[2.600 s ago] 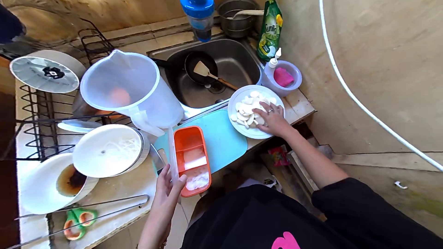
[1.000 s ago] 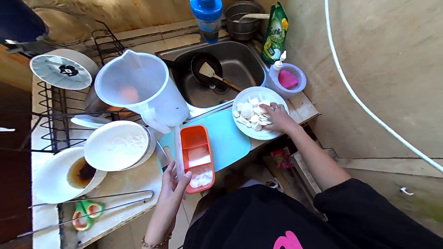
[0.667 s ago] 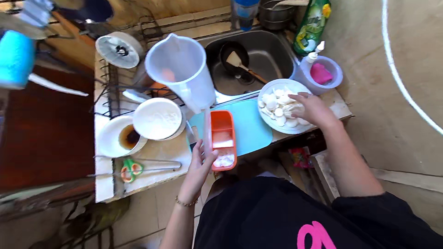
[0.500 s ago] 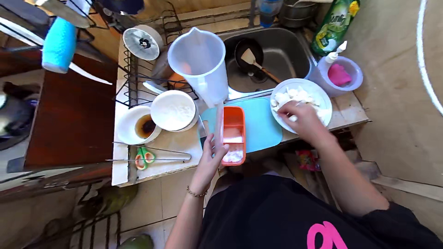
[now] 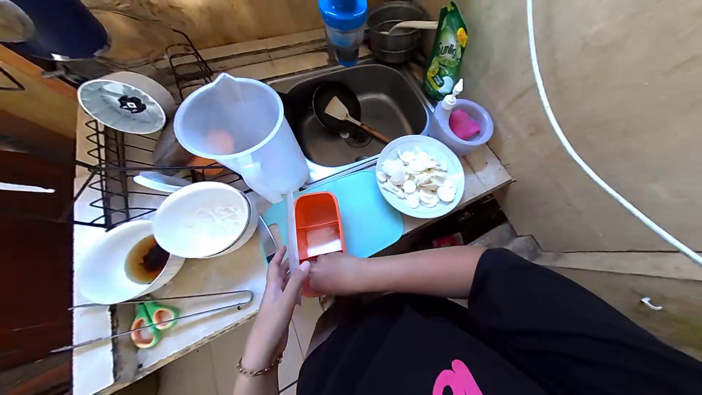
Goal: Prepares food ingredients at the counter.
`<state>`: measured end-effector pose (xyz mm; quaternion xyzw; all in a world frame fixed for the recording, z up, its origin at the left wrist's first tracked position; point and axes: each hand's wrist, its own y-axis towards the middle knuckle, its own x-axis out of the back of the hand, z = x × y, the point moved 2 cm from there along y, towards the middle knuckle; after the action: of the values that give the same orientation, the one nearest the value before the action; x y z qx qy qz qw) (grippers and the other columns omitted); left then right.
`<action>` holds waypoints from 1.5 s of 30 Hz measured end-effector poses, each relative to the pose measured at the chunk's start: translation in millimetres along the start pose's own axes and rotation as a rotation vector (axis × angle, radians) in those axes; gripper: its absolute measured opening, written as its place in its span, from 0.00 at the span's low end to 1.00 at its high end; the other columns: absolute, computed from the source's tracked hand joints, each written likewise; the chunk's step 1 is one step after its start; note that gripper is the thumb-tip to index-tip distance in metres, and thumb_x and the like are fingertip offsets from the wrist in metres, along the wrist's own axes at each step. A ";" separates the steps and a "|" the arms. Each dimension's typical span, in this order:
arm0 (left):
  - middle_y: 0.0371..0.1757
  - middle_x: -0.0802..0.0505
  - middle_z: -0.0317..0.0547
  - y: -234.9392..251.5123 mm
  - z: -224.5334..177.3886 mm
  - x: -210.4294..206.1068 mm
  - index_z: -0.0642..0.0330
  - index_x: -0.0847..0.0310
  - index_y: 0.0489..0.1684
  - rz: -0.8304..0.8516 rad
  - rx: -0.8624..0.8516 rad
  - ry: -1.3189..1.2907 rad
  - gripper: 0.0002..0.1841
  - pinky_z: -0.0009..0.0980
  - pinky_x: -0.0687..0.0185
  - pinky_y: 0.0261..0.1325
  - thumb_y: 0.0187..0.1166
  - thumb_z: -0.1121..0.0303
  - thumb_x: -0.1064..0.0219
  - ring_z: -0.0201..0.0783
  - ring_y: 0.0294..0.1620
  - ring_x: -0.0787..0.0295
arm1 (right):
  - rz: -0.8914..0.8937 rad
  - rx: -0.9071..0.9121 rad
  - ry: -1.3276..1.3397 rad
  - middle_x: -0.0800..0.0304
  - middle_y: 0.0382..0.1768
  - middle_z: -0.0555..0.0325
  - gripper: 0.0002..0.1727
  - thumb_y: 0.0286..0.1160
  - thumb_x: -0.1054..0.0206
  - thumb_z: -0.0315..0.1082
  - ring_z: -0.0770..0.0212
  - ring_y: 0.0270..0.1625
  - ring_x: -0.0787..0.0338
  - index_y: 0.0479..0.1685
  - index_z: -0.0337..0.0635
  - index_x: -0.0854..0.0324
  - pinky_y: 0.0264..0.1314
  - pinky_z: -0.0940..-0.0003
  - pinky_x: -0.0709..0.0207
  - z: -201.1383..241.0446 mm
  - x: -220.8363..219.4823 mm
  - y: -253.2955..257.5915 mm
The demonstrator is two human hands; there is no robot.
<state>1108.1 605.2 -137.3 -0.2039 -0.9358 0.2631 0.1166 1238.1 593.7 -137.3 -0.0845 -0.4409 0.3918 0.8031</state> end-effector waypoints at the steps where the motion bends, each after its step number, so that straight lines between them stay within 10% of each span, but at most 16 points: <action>1: 0.82 0.27 0.55 -0.2 0.0 0.1 0.55 0.58 0.94 0.001 0.002 -0.002 0.46 0.42 0.16 0.62 0.75 0.51 0.38 0.43 0.72 0.19 | 0.016 0.015 -0.016 0.15 0.60 0.26 0.14 0.87 0.48 0.20 0.29 0.67 0.16 0.54 0.18 0.19 0.66 0.37 0.24 -1.1 0.2 0.7; 11: 0.77 0.23 0.54 2.3 1.4 2.3 0.56 0.60 0.94 0.010 0.000 0.002 0.44 0.38 0.15 0.61 0.79 0.52 0.42 0.39 0.66 0.16 | -0.027 0.129 0.023 0.14 0.62 0.29 0.15 0.85 0.45 0.19 0.31 0.67 0.15 0.61 0.22 0.18 0.70 0.38 0.26 -13.9 1.0 -2.8; 20: 0.77 0.23 0.52 1.8 2.9 3.4 0.56 0.60 0.94 0.026 -0.007 -0.039 0.44 0.35 0.14 0.60 0.78 0.52 0.42 0.37 0.66 0.15 | -0.710 0.090 0.389 0.08 0.37 0.44 0.07 0.77 0.33 0.22 0.59 0.38 0.10 0.45 0.27 0.11 0.46 0.65 0.15 -74.7 60.7 -114.1; 26: 0.77 0.22 0.50 1.8 2.8 2.8 0.54 0.57 0.93 0.026 -0.009 -0.045 0.44 0.35 0.14 0.59 0.76 0.51 0.40 0.37 0.66 0.15 | -0.914 -0.350 0.190 0.06 0.41 0.47 0.07 0.76 0.29 0.25 0.56 0.41 0.06 0.47 0.34 0.11 0.51 0.56 0.12 -133.3 95.4 -203.3; 38: 0.79 0.24 0.51 2.7 3.7 3.6 0.54 0.58 0.93 0.022 0.007 -0.056 0.45 0.36 0.13 0.60 0.75 0.52 0.38 0.39 0.68 0.16 | -0.976 -0.675 0.013 0.06 0.42 0.41 0.10 0.83 0.34 0.30 0.45 0.46 0.06 0.50 0.33 0.10 0.58 0.42 0.17 -168.2 128.9 -216.4; 45: 0.78 0.23 0.51 3.1 3.3 3.2 0.54 0.56 0.93 0.017 0.007 -0.030 0.46 0.37 0.14 0.60 0.73 0.50 0.37 0.38 0.68 0.17 | -1.028 -0.570 0.092 0.05 0.43 0.44 0.11 0.85 0.37 0.29 0.51 0.46 0.04 0.52 0.33 0.11 0.59 0.51 0.14 -165.0 125.2 -197.3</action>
<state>1105.1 607.5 -141.3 -0.2072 -0.9347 0.2704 0.1011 1513.4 582.5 -60.5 -0.0893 -0.4780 -0.1855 0.8539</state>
